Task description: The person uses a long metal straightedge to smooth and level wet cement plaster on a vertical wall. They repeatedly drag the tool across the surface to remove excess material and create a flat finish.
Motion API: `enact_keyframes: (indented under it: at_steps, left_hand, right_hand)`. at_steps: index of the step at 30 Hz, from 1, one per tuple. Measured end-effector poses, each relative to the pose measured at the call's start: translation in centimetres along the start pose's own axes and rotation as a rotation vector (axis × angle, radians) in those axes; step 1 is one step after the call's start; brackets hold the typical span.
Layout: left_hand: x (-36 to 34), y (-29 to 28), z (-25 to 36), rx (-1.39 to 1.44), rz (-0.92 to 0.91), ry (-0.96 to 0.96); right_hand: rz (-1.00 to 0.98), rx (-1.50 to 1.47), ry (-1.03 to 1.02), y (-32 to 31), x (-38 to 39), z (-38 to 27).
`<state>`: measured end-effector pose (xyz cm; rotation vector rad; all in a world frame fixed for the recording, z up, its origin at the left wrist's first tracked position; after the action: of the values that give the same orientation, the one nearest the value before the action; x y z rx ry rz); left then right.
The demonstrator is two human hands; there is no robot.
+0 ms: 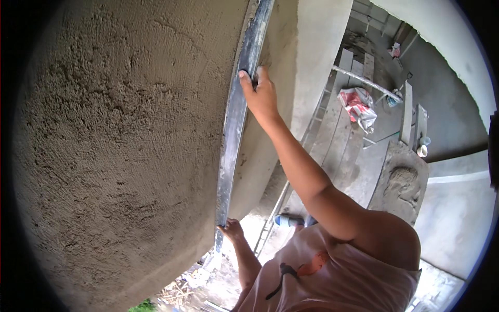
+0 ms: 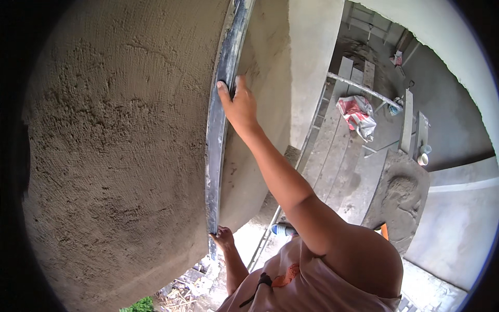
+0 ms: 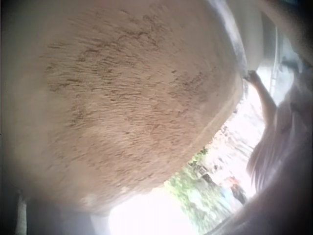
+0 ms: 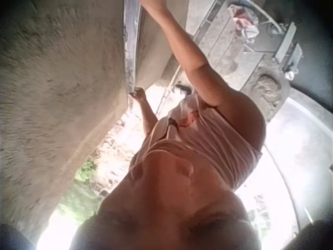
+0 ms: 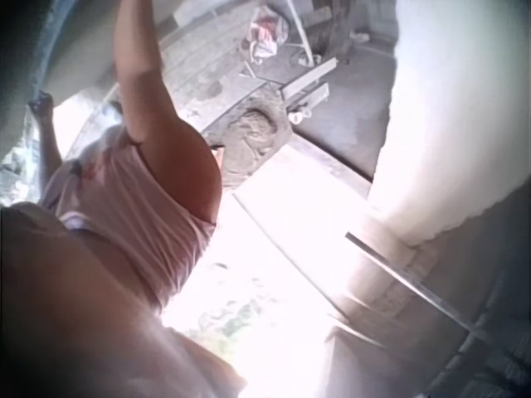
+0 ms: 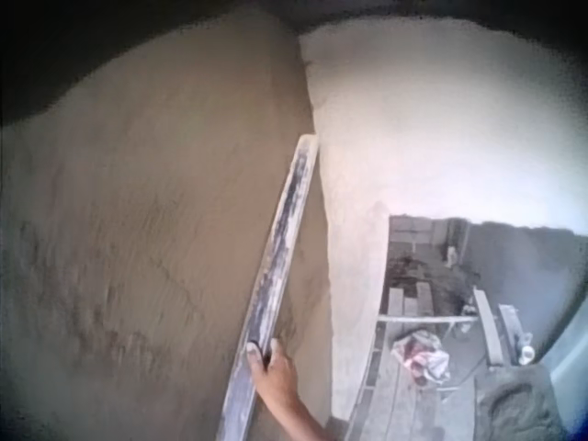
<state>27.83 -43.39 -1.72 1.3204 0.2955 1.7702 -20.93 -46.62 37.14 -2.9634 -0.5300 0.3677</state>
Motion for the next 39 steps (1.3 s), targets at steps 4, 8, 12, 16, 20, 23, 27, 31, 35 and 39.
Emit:
enact_keyframes:
  at_steps: [4, 8, 12, 16, 20, 23, 27, 31, 35, 39]
  left_hand:
    - [-2.9, -2.0, 0.0, 0.047, 0.023, 0.02]
    - [-6.9, -5.1, 0.5, 0.015, -0.106, -0.09]
    - [-8.9, -9.2, -0.3, -0.03, 0.194, -0.166]
    - [-8.1, -8.9, -3.1, 0.067, 0.204, -0.168]
    - [-5.1, -3.3, -7.5, 0.106, -0.249, -0.228]
    - [-2.2, 3.1, -11.5, 0.184, -0.292, -0.314]
    - [1.6, 10.6, -15.3, 0.279, -0.227, -0.445]
    - [3.0, 15.5, -16.8, 0.274, -0.289, -0.433]
    - [3.0, 17.8, -15.9, 0.251, -0.354, -0.384]
    - [1.5, 16.0, -14.9, 0.206, -0.254, -0.381]
  right_hand:
    - [0.036, 0.008, -0.011, -0.3, 1.5, 1.6]
    - [-0.06, 0.0, 0.064, 0.8, 3.4, 4.1]
    - [-0.086, 0.012, 0.045, 1.3, 4.7, 4.2]
    - [-0.06, 0.039, -0.037, -0.5, 2.9, 3.0]
    - [-0.089, 0.034, -0.063, -2.3, 0.0, -2.3]
    - [0.154, 0.063, -0.324, -4.3, -5.0, -5.6]
    - [0.057, -0.068, -0.408, -6.0, -8.7, -13.1]
    - [0.236, -0.048, -0.383, -7.2, -13.2, -16.8]
    - [0.336, -0.113, -0.501, -7.5, -16.8, -17.2]
    - [0.263, 0.033, -0.352, -5.3, -15.2, -15.0]
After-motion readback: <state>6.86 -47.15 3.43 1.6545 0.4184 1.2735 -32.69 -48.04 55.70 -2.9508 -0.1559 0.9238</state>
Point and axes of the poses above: each hand's wrist, its own x-axis away from the middle knuckle, its own y-axis out of the palm, z = x × y, the point moved 8 cm from there along -x, towards the middle knuckle, and after that the axes turned 7 degrees about y, right-handed, at the moved point
